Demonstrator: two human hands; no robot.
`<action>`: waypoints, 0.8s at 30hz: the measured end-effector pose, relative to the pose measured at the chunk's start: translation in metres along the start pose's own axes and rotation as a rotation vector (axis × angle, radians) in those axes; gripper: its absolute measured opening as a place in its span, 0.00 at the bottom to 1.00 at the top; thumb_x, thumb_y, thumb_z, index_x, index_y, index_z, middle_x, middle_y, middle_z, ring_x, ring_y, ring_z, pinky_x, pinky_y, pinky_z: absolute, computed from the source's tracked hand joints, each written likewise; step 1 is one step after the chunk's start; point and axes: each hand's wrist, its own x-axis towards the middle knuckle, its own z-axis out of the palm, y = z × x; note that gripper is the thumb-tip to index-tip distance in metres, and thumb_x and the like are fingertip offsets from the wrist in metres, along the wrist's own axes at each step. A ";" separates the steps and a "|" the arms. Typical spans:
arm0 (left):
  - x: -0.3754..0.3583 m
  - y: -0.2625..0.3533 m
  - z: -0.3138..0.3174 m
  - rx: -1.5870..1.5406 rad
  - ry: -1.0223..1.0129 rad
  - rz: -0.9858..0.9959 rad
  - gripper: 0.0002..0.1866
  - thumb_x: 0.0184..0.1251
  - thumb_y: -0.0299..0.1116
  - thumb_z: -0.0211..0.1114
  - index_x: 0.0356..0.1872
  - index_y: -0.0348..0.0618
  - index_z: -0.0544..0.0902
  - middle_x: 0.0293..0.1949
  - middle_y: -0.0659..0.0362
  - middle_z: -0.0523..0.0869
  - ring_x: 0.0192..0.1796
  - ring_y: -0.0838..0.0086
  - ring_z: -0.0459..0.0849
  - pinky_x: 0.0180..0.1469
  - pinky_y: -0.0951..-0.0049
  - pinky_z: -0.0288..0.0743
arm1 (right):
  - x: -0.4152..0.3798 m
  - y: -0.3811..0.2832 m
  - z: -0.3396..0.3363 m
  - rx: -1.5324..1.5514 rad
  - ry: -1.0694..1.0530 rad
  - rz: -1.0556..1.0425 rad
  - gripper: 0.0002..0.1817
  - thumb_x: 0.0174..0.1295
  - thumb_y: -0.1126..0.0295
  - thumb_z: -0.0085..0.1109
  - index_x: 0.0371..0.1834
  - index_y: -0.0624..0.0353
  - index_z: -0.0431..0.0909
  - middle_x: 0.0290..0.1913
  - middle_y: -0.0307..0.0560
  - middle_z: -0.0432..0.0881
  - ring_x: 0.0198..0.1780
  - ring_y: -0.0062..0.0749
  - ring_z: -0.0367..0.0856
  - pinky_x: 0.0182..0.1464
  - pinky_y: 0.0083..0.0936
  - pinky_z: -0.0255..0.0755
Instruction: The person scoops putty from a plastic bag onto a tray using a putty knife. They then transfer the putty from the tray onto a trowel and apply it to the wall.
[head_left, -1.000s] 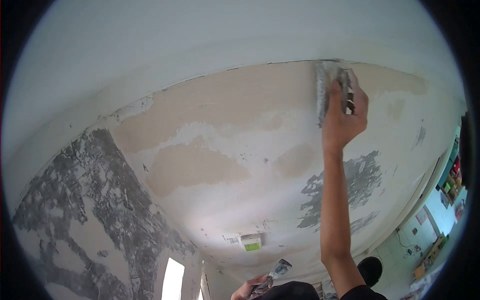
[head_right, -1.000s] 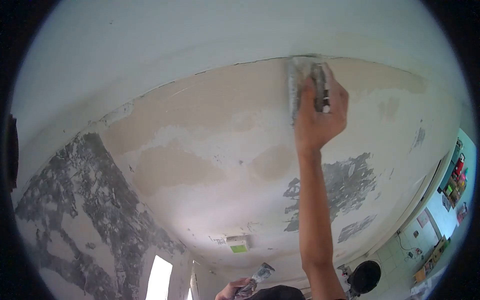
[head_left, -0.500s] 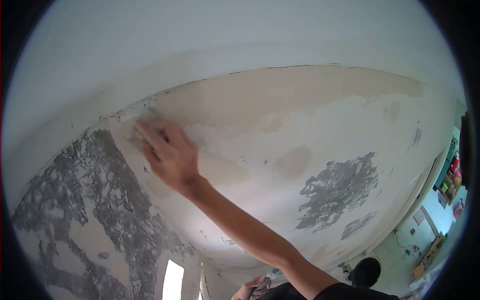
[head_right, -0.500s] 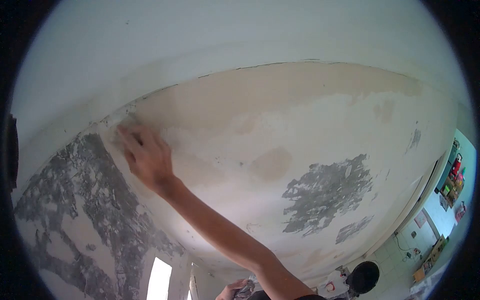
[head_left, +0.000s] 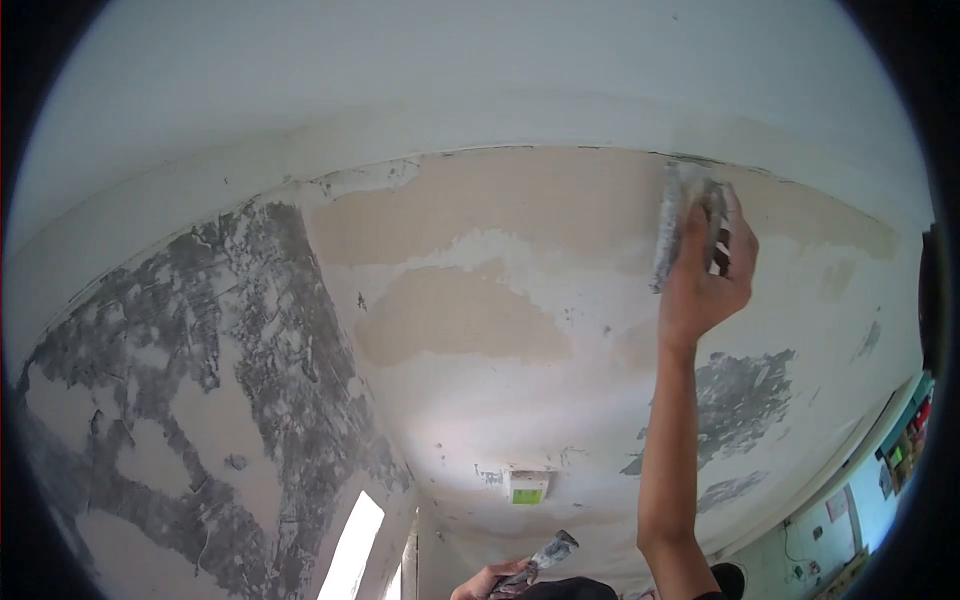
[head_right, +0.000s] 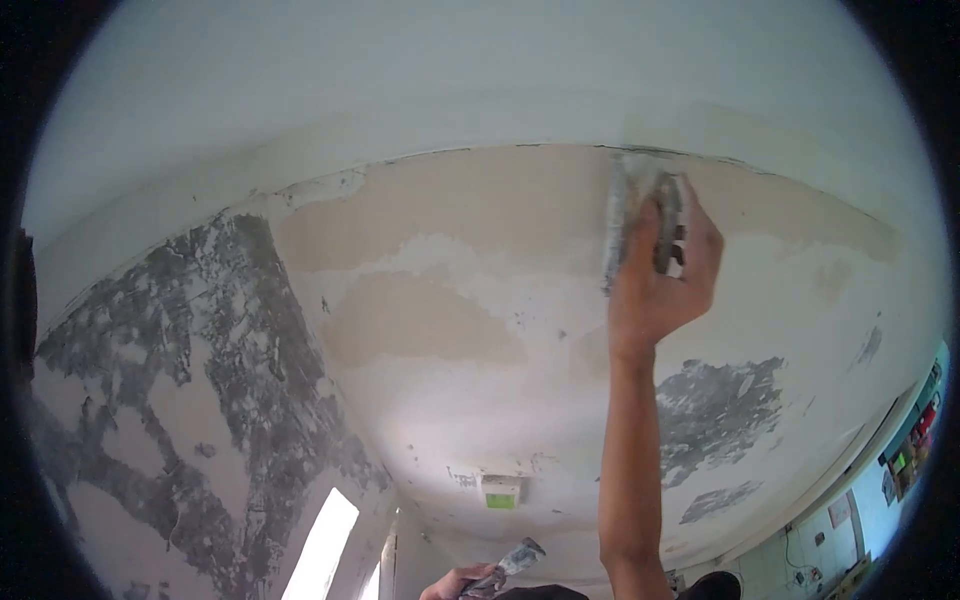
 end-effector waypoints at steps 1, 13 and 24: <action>0.002 -0.001 -0.002 0.003 0.003 0.005 0.13 0.74 0.41 0.58 0.39 0.40 0.78 0.17 0.72 0.60 0.17 0.85 0.57 0.19 0.80 0.50 | -0.007 -0.007 0.008 0.069 -0.018 0.034 0.19 0.62 0.75 0.68 0.57 0.59 0.85 0.50 0.47 0.85 0.48 0.31 0.83 0.45 0.28 0.79; -0.013 -0.011 0.014 -0.066 0.123 0.153 0.16 0.75 0.49 0.57 0.40 0.45 0.78 0.19 0.72 0.61 0.18 0.84 0.58 0.21 0.81 0.50 | -0.150 -0.160 0.098 0.429 -0.621 0.019 0.21 0.55 0.75 0.72 0.55 0.53 0.86 0.48 0.48 0.85 0.44 0.34 0.86 0.45 0.27 0.80; -0.062 0.034 0.073 0.727 0.618 1.055 0.21 0.71 0.41 0.69 0.50 0.35 0.73 0.27 0.59 0.81 0.24 0.79 0.74 0.27 0.77 0.65 | -0.137 -0.049 -0.089 1.412 -0.564 1.605 0.19 0.72 0.67 0.45 0.59 0.66 0.76 0.51 0.51 0.85 0.53 0.41 0.86 0.53 0.38 0.84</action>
